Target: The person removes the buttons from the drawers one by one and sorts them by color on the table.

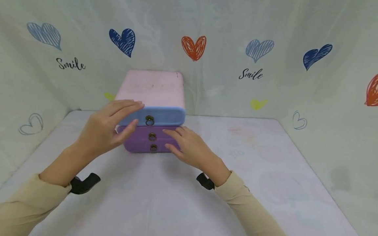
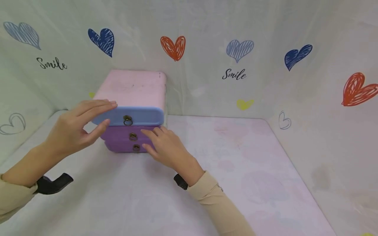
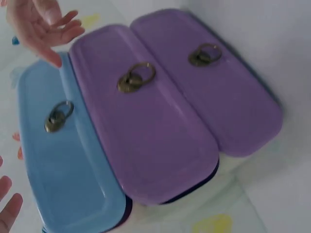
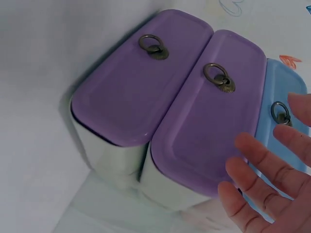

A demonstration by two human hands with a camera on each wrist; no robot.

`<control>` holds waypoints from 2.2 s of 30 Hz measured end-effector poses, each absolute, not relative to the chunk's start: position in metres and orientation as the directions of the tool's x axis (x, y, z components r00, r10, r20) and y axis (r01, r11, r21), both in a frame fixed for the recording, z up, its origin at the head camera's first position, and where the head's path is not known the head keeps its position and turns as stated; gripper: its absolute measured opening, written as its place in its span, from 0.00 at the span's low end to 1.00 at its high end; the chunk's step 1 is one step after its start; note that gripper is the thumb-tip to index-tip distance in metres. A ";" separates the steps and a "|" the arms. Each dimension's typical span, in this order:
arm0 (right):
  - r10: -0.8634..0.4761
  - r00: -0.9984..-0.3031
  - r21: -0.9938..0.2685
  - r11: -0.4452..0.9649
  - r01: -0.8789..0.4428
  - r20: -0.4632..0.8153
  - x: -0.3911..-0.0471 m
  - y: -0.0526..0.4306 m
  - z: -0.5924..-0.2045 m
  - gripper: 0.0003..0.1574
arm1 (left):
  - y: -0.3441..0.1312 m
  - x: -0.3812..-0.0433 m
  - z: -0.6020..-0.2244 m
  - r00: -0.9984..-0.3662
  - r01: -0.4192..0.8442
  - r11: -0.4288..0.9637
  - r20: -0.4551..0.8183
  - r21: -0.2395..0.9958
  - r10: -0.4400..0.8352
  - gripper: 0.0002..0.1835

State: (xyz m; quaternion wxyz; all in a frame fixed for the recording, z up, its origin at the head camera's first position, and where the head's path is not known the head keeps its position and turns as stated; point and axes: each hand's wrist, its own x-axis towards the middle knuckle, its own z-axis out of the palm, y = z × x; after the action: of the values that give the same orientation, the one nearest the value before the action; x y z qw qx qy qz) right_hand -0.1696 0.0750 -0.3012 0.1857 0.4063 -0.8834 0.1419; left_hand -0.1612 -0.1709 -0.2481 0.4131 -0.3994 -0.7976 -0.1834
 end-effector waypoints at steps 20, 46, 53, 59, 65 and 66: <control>-0.648 -0.614 -0.038 0.673 -0.738 0.450 -0.179 0.040 -0.298 0.25 | -0.213 -0.221 -0.221 -0.940 0.311 0.686 0.317 0.657 0.123 0.28; -0.520 -0.717 -0.134 0.759 -0.638 0.464 -0.176 0.012 -0.294 0.11 | -0.222 -0.259 -0.237 -0.963 0.097 0.560 -0.065 0.823 0.262 0.43; -0.481 -0.734 -0.152 0.779 -0.609 0.479 -0.174 0.003 -0.296 0.11 | -0.226 -0.256 -0.240 -0.960 0.105 0.539 -0.055 0.836 0.273 0.42; -0.484 -0.733 -0.166 0.770 -0.616 0.477 -0.174 0.001 -0.299 0.10 | -0.229 -0.256 -0.244 -0.962 0.108 0.533 -0.047 0.839 0.270 0.43; -0.496 -0.720 -0.166 0.756 -0.633 0.486 -0.174 0.003 -0.299 0.08 | -0.228 -0.256 -0.242 -0.960 0.116 0.524 -0.041 0.844 0.278 0.42; -0.497 -0.721 -0.171 0.754 -0.634 0.483 -0.174 0.003 -0.299 0.08 | -0.228 -0.256 -0.242 -0.959 0.113 0.523 -0.044 0.845 0.279 0.42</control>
State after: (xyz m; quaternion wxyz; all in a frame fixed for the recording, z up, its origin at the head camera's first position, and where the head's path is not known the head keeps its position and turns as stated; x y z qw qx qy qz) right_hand -0.1742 0.0035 -0.2987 0.2087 0.3099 -0.9129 0.1644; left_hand -0.2559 -0.2277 -0.2420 -0.0869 -0.1129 -0.8683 -0.4752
